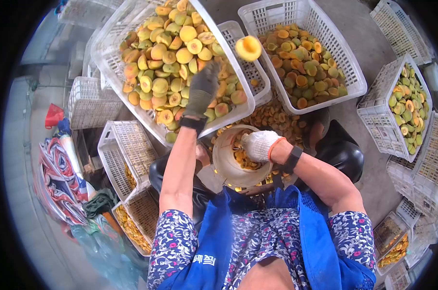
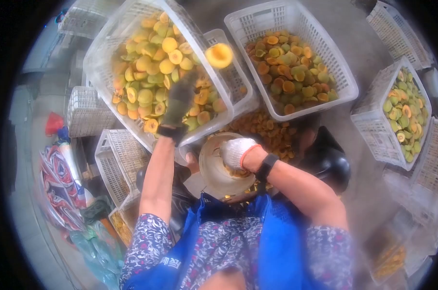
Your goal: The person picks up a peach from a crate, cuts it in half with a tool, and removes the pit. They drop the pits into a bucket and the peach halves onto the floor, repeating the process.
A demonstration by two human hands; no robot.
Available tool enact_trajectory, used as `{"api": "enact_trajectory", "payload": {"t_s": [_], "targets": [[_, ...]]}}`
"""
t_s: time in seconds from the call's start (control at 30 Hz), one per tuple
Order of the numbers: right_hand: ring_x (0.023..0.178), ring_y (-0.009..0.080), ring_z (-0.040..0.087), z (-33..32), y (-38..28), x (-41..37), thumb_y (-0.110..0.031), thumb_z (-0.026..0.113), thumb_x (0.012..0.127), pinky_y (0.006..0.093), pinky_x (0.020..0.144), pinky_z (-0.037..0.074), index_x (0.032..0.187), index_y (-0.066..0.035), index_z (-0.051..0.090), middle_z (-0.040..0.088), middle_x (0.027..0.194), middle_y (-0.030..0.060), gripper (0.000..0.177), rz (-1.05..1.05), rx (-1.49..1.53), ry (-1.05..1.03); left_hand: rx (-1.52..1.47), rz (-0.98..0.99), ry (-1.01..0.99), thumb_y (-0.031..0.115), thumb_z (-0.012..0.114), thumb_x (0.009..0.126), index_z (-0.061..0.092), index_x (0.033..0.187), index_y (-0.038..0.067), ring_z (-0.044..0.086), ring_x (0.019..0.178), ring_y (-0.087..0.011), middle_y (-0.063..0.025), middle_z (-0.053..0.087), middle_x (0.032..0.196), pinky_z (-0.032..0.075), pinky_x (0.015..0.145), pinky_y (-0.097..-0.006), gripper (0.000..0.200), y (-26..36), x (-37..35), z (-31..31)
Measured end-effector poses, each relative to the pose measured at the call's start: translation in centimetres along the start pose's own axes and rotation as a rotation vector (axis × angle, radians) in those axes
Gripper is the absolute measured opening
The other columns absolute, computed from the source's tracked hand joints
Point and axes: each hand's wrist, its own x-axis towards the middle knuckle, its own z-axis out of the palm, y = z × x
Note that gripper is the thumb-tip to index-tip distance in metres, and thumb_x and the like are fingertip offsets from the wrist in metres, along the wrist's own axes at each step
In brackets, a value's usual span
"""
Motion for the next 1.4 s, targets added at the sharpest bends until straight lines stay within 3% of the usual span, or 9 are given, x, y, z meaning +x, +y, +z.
{"api": "enact_trajectory", "payload": {"t_s": [0.07,0.47,0.67,0.97,1.1,1.17,1.27,1.37,1.4], "targets": [[0.074,0.0322,0.068,-0.3,0.1,-0.2,-0.015,0.052,0.081,0.0410,0.063,0.054,0.091,-0.002,0.066,0.068,0.080,0.0167,0.021,-0.028,-0.010,0.139,1.100,0.018,-0.179,0.020,0.044,0.094,0.054,0.122,0.008,0.061,0.106,-0.0295,-0.0129,0.062,0.118,0.050,0.085,-0.0423,0.032,-4.6,2.0,1.0],[0.083,0.0344,0.065,-4.4,0.0,-0.6,-0.020,0.054,0.082,0.0407,0.074,0.052,0.094,-0.004,0.068,0.068,0.091,0.0187,0.024,0.184,0.099,0.011,1.364,0.266,-0.197,0.024,0.062,0.080,0.060,0.113,0.013,0.063,0.095,-0.0324,-0.0158,0.064,0.103,0.051,0.080,-0.0426,0.035,-5.3,0.7,1.0],[0.078,0.0369,0.064,-5.8,1.2,0.3,-0.015,0.050,0.083,0.0435,0.072,0.051,0.094,0.000,0.065,0.065,0.090,0.0215,0.024,0.046,0.195,0.262,0.998,0.092,-0.077,0.019,0.063,0.083,0.059,0.111,0.011,0.064,0.093,-0.0300,-0.0157,0.064,0.108,0.052,0.078,-0.0383,0.029,-4.1,-2.0,-0.3],[0.084,0.0432,0.058,-5.9,0.2,1.8,-0.013,0.055,0.087,0.0452,0.066,0.047,0.100,0.001,0.054,0.061,0.084,0.0241,0.019,-0.183,0.304,0.657,-0.445,-0.115,-0.072,0.014,0.069,0.084,0.048,0.131,0.002,0.059,0.092,-0.0114,-0.0063,0.059,0.111,0.053,0.074,-0.0239,0.053,0.8,-7.4,-0.3],[0.079,0.0411,0.059,-5.6,0.4,1.6,-0.011,0.056,0.086,0.0449,0.064,0.047,0.098,0.001,0.054,0.059,0.079,0.0229,0.017,-0.207,0.188,0.649,-0.349,-0.012,-0.073,0.013,0.072,0.081,0.044,0.136,0.003,0.056,0.101,-0.0113,-0.0067,0.056,0.119,0.052,0.079,-0.0239,0.062,0.7,-8.3,0.0],[0.073,0.0398,0.060,-5.1,1.0,1.7,-0.011,0.057,0.085,0.0449,0.062,0.048,0.095,0.001,0.054,0.059,0.075,0.0213,0.015,-0.337,-0.389,0.683,-0.367,-0.036,-0.051,0.015,0.071,0.082,0.044,0.135,0.002,0.056,0.103,-0.0118,-0.0069,0.056,0.119,0.050,0.081,-0.0236,0.061,1.2,-8.7,0.4],[0.073,0.0392,0.060,-4.3,0.5,1.8,-0.010,0.057,0.085,0.0443,0.062,0.048,0.090,0.000,0.056,0.059,0.079,0.0220,0.012,-0.170,0.050,0.653,-0.394,0.005,-0.012,0.020,0.069,0.085,0.046,0.133,0.001,0.054,0.105,-0.0131,-0.0078,0.055,0.120,0.048,0.086,-0.0246,0.057,0.6,-8.9,1.3],[0.074,0.0405,0.059,-4.2,0.1,1.6,-0.011,0.057,0.085,0.0459,0.063,0.048,0.090,0.000,0.056,0.058,0.080,0.0223,0.012,-0.262,-0.295,0.610,-0.362,0.206,0.126,0.028,0.060,0.091,0.048,0.129,-0.002,0.054,0.106,-0.0144,-0.0089,0.056,0.118,0.045,0.091,-0.0274,0.049,-1.5,-8.4,3.4],[0.076,0.0420,0.059,-4.3,-0.9,1.6,-0.013,0.057,0.085,0.0480,0.065,0.048,0.094,0.001,0.055,0.059,0.081,0.0233,0.017,-0.096,0.141,0.638,-0.313,0.346,0.244,0.032,0.053,0.095,0.050,0.125,-0.003,0.053,0.105,-0.0150,-0.0095,0.056,0.116,0.043,0.093,-0.0289,0.047,-2.1,-8.1,4.3]]}}
